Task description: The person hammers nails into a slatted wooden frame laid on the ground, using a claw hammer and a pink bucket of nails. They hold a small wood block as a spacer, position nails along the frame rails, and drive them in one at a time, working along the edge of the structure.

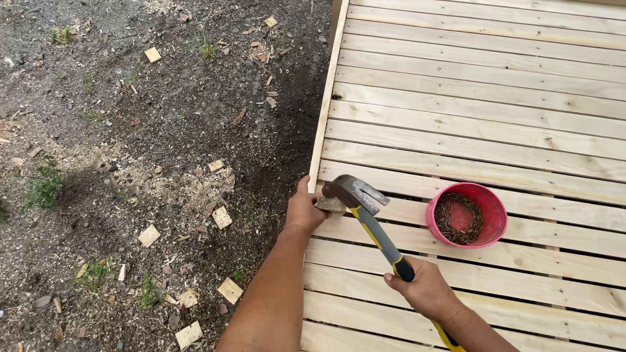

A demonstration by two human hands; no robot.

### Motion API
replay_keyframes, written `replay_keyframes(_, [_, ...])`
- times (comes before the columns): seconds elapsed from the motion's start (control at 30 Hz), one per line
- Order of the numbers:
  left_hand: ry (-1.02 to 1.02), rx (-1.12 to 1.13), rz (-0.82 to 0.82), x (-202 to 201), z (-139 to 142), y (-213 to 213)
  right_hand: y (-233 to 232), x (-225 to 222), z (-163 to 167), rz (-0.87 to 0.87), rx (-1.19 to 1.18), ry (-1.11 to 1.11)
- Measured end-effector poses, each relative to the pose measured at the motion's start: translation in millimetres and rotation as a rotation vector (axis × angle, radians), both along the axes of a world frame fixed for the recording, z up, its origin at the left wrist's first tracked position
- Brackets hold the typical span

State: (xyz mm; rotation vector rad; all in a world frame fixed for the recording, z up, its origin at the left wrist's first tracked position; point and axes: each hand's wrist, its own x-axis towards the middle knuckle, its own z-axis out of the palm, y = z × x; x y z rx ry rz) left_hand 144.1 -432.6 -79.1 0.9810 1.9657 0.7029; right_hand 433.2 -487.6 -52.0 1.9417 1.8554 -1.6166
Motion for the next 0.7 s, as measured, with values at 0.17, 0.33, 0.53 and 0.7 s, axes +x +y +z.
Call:
replay_keyframes(0.17, [-0.028,-0.028,0.009,1,5,2,-1,-7,2,0.045,0.024,-0.113])
replay_keyframes(0.33, [0.058,-0.075,-0.047,3,4,-2,3,-6,-8,0.064,-0.064,-0.146])
replay_keyframes(0.53, [0.038,-0.172,-0.144,6,19,-12,-5,-13,-21,-0.238,-0.208,0.214])
replay_keyframes(0.7, [0.036,-0.182,-0.101,13,49,-3,27,-36,-39,-0.283,-0.104,0.200])
